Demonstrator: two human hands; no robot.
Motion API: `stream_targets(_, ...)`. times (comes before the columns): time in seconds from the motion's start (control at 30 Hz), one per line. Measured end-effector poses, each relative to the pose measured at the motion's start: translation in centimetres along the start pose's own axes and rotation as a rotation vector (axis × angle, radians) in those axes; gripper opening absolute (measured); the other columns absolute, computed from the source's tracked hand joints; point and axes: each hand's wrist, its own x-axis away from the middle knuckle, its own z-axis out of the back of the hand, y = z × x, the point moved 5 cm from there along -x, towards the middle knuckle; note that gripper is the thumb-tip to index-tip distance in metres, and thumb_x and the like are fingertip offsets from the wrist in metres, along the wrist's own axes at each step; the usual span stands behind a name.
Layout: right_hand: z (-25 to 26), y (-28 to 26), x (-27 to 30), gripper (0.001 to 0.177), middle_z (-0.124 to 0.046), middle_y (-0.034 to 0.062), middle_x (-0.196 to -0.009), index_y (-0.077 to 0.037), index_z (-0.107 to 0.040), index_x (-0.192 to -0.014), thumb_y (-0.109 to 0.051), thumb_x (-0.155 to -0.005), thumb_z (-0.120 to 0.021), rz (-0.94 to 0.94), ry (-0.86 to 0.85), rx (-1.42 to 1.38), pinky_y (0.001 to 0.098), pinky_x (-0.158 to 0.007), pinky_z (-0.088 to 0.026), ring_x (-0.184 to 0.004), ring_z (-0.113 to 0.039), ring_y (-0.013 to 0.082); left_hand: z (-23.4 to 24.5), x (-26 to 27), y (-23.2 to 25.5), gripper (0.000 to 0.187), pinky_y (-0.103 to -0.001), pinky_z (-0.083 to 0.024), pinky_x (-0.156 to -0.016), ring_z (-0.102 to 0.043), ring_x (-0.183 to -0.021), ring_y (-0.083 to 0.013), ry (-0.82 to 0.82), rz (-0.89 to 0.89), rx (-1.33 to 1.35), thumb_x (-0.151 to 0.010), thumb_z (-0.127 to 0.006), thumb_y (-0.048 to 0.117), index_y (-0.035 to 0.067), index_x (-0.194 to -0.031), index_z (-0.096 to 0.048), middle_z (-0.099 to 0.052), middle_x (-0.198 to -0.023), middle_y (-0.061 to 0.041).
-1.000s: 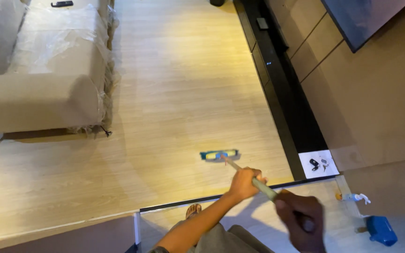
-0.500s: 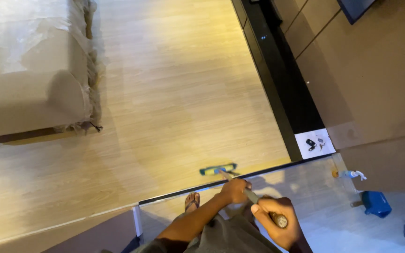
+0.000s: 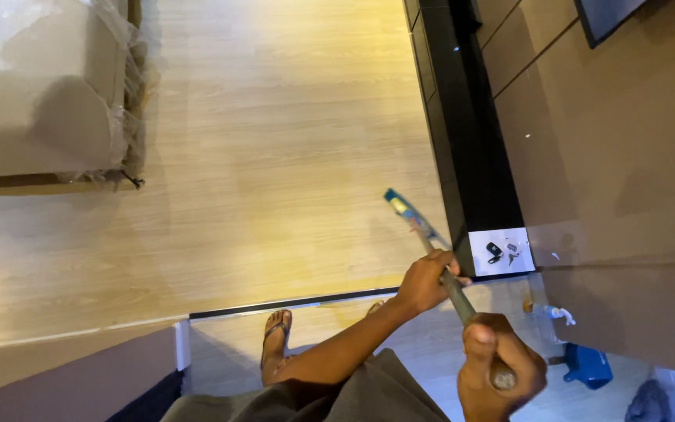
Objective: Mop the wooden floor in a hallway and living area.
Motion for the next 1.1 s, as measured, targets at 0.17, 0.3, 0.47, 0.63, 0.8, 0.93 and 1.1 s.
stream_targets(0.17,-1.1,9.5,-2.5,0.023,-0.058,0.0055,-0.07,0.0,-0.06,-0.084,-0.015,-0.099,-0.069,-0.013,-0.097,0.142,0.0294,-0.057,-0.038,-0.059,-0.049,0.0122,-8.4,-4.9,-6.7,0.035,-0.042,-0.054,-0.075,-0.068,-0.082,-0.0331,-0.061,-0.02,0.087,-0.086,-0.079,0.038,0.007,-0.089,-0.063,-0.067,-0.089,-0.012)
stream_targets(0.3,-4.0,13.0,-4.5,0.021,-0.057,0.0062,-0.069,-0.003,-0.058,-0.084,-0.012,-0.095,-0.073,-0.014,-0.318,0.152,0.0291,-0.058,-0.042,-0.06,-0.053,0.0114,-10.9,-5.8,-11.3,0.028,-0.043,-0.055,-0.076,-0.069,-0.087,-0.0345,-0.052,0.037,0.151,-0.085,-0.072,0.033,0.006,-0.091,-0.064,-0.068,-0.094,-0.013)
stream_targets(0.47,-3.7,16.4,-6.8,0.012,-0.061,0.005,-0.071,-0.001,-0.063,-0.091,-0.01,-0.098,-0.068,-0.034,-0.399,0.086,0.0276,-0.058,-0.044,-0.063,-0.057,0.0109,-12.5,-4.9,-14.6,0.017,-0.045,-0.055,-0.076,-0.069,-0.088,-0.0369,0.062,-0.022,-0.015,-0.081,-0.073,0.016,0.009,-0.096,-0.068,-0.07,-0.097,-0.015)
stream_targets(0.63,1.1,17.1,-8.2,0.017,-0.061,0.0067,-0.074,0.002,-0.064,-0.092,-0.008,-0.104,-0.066,-0.169,-0.207,0.071,0.0274,-0.062,-0.042,-0.069,-0.055,0.012,-13.0,-4.1,-11.4,0.024,-0.046,-0.056,-0.094,-0.071,-0.092,-0.0358,0.148,-0.004,0.148,-0.08,-0.069,0.001,0.009,-0.102,-0.064,-0.071,-0.094,-0.014)
stream_targets(0.8,1.9,14.8,-9.3,0.028,-0.064,0.0016,-0.071,-0.005,-0.063,-0.086,-0.016,-0.111,-0.064,-0.128,-0.279,-0.02,0.0241,-0.065,-0.043,-0.065,-0.057,0.006,-13.5,-5.3,-8.7,0.028,-0.044,-0.054,-0.099,-0.072,-0.096,-0.0338,0.106,-0.001,0.218,-0.078,-0.064,0.0,0.009,-0.104,-0.064,-0.073,-0.1,-0.012)
stream_targets(0.93,0.0,18.5,-8.9,0.026,-0.063,0.0014,-0.067,-0.003,-0.065,-0.079,-0.017,-0.102,-0.066,-0.191,-0.454,0.116,0.026,-0.052,-0.031,-0.054,-0.043,0.0085,-17.6,-7.1,-16.4,0.031,-0.042,-0.056,-0.083,-0.072,-0.095,-0.0343,-0.024,0.06,0.178,-0.073,-0.073,0.011,0.009,-0.103,-0.066,-0.073,-0.101,-0.013)
stream_targets(1.1,-3.0,24.8,-5.4,0.042,-0.042,0.0016,-0.062,0.0,-0.05,-0.067,-0.016,-0.098,-0.073,-0.215,-0.75,0.025,0.0254,-0.053,-0.028,-0.059,-0.034,0.0065,-23.2,-7.2,-25.8,0.031,-0.043,-0.057,-0.084,-0.072,-0.1,-0.0337,-0.372,0.056,-0.148,-0.083,-0.072,0.036,0.013,-0.103,-0.072,-0.076,-0.105,-0.012)
